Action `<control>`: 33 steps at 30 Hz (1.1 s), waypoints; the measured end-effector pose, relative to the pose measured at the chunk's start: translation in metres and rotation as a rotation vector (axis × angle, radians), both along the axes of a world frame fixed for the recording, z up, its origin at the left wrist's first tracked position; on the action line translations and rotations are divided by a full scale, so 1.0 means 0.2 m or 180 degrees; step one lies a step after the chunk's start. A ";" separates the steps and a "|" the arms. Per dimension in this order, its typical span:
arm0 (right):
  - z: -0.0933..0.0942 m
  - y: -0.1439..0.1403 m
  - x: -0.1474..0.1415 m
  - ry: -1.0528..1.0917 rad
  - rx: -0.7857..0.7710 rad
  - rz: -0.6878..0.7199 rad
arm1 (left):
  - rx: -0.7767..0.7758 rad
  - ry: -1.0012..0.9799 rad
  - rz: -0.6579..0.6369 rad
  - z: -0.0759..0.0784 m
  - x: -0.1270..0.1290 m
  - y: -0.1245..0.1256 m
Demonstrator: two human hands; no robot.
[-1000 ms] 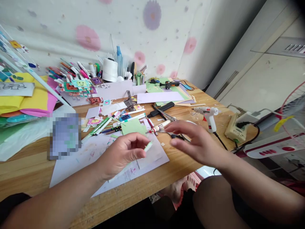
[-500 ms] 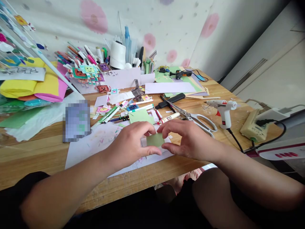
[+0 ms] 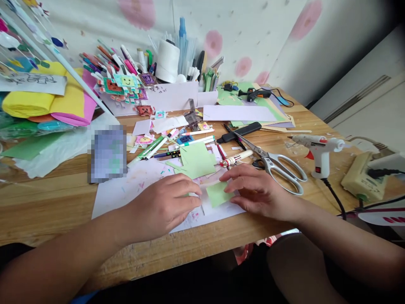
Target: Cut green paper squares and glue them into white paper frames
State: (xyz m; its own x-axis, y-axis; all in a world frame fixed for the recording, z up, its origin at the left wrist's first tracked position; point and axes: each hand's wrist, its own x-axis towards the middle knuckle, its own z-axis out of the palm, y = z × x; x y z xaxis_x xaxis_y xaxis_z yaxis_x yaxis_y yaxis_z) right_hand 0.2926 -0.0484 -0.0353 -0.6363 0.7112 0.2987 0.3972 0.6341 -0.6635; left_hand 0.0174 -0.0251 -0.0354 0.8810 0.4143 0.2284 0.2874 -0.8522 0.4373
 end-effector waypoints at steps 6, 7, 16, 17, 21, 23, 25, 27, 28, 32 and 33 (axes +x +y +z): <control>0.00 0.00 -0.03 -0.0297 0.0202 0.0000 | -0.0178 0.0135 -0.0195 -0.03 0.01 0.00; 0.00 0.00 -0.04 -0.0328 0.0214 -0.0004 | -0.0193 0.0154 -0.0198 -0.03 0.01 0.00; -0.01 0.01 -0.04 -0.0720 0.0350 0.0051 | -0.0376 0.0149 -0.0101 -0.02 0.01 0.00; -0.01 0.01 -0.04 -0.0759 0.0378 0.0061 | -0.0333 0.0195 -0.0104 -0.02 0.01 0.00; -0.01 0.00 -0.04 -0.0914 0.0515 0.0052 | -0.0287 0.0240 -0.0114 -0.02 0.01 -0.01; 0.00 -0.01 -0.05 -0.0978 0.0586 0.0042 | -0.0477 0.0056 -0.0082 -0.03 0.01 -0.01; 0.00 -0.01 -0.05 -0.1030 0.0650 0.0046 | -0.0683 -0.0132 -0.0039 -0.03 0.01 -0.01; 0.00 -0.01 -0.05 -0.1072 0.0694 0.0051 | -0.0721 -0.0205 -0.0029 -0.04 0.01 -0.01; 0.00 -0.02 -0.05 -0.1095 0.0705 0.0051 | -0.0688 -0.0190 -0.0029 -0.04 0.01 -0.01; 0.00 -0.02 -0.05 -0.1179 0.0716 0.0066 | -0.0333 0.0082 -0.0049 -0.04 0.02 -0.02; -0.01 -0.02 -0.04 -0.1195 0.0734 0.0073 | -0.0197 0.0197 -0.0040 -0.04 0.02 -0.02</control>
